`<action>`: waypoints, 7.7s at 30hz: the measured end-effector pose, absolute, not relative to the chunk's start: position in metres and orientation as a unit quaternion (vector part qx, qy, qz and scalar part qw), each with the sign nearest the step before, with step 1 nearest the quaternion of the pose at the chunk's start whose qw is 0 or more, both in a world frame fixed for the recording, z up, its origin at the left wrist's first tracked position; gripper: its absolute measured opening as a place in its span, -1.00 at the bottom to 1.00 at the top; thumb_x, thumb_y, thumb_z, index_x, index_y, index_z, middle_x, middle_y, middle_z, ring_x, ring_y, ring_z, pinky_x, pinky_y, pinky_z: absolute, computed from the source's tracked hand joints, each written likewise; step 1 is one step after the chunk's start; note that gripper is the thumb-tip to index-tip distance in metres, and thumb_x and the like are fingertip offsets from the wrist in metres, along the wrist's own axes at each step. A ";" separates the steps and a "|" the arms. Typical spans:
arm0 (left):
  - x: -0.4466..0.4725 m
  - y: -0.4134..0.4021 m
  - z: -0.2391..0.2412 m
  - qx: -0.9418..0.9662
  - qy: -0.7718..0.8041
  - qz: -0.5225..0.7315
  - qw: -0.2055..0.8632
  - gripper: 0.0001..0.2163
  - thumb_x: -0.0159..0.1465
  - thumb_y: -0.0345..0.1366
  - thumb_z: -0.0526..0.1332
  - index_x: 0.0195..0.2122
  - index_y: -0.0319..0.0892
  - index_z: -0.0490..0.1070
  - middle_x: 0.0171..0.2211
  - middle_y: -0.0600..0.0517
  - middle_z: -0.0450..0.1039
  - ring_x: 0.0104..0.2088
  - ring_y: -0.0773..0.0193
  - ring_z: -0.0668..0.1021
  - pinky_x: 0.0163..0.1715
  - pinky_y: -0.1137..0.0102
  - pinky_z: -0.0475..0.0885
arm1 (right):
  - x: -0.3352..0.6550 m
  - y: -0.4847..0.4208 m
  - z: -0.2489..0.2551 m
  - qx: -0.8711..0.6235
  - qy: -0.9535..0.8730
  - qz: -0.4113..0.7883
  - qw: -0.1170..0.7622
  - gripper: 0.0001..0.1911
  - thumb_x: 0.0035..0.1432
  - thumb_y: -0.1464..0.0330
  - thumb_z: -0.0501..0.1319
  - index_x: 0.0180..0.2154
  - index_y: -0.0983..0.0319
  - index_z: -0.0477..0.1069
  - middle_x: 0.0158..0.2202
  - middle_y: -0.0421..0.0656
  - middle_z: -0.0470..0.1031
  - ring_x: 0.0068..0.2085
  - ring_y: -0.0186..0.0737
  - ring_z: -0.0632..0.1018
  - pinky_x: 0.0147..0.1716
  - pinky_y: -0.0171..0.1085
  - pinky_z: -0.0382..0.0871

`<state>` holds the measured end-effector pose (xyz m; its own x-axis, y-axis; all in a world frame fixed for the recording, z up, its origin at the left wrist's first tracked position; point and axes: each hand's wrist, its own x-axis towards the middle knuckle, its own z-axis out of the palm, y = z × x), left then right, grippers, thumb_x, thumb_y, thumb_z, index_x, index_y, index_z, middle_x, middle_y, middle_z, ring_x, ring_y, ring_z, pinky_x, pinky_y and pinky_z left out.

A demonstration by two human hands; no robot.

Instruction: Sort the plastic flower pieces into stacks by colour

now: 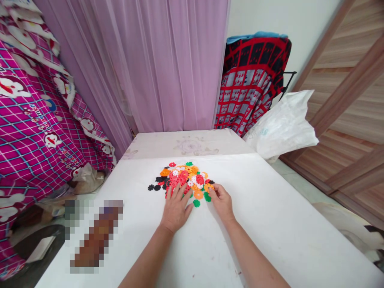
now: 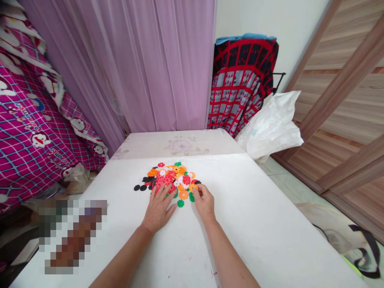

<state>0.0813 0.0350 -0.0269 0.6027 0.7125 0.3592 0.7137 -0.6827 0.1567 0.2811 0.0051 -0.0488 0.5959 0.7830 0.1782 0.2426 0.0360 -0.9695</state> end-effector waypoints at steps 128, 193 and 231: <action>0.047 0.022 -0.031 -0.837 -0.498 -0.208 -0.088 -0.71 0.14 -0.16 0.30 -0.11 -0.08 0.47 0.30 -0.17 0.19 0.35 -0.14 0.13 0.27 -0.19 0.01 | 0.283 0.048 -0.021 -0.727 -0.637 -0.096 0.239 -0.47 -0.04 0.56 0.17 0.03 0.27 0.33 -0.13 0.02 0.51 -0.13 -0.02 0.46 -0.13 -0.16 0.26; 0.014 0.038 -0.004 -0.817 -0.541 -0.195 -0.041 -0.80 0.13 -0.20 0.30 -0.21 -0.05 0.54 0.26 -0.10 0.27 0.32 -0.15 0.20 0.29 -0.20 -0.04 | 0.203 -0.012 -0.033 -0.621 -0.680 0.146 0.363 -0.62 -0.03 0.42 0.22 -0.09 0.15 0.41 -0.11 -0.15 0.57 -0.09 -0.11 0.52 -0.04 -0.11 0.32; 0.016 0.029 -0.048 -0.767 -0.585 -0.259 -0.045 -0.78 0.16 -0.15 0.27 -0.18 -0.04 0.40 0.18 -0.12 0.37 0.27 -0.08 0.30 0.24 -0.10 0.16 | 0.204 -0.014 -0.041 -0.654 -0.644 0.093 0.385 -0.48 -0.03 0.47 0.25 0.03 0.15 0.35 -0.17 -0.15 0.54 -0.14 -0.07 0.48 -0.11 -0.10 0.36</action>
<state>0.0160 0.0290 -0.0479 0.1820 0.9209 0.3447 0.8740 -0.3121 0.3724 0.2038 -0.0136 -0.0407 0.1528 0.9147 0.3741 0.7712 0.1263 -0.6240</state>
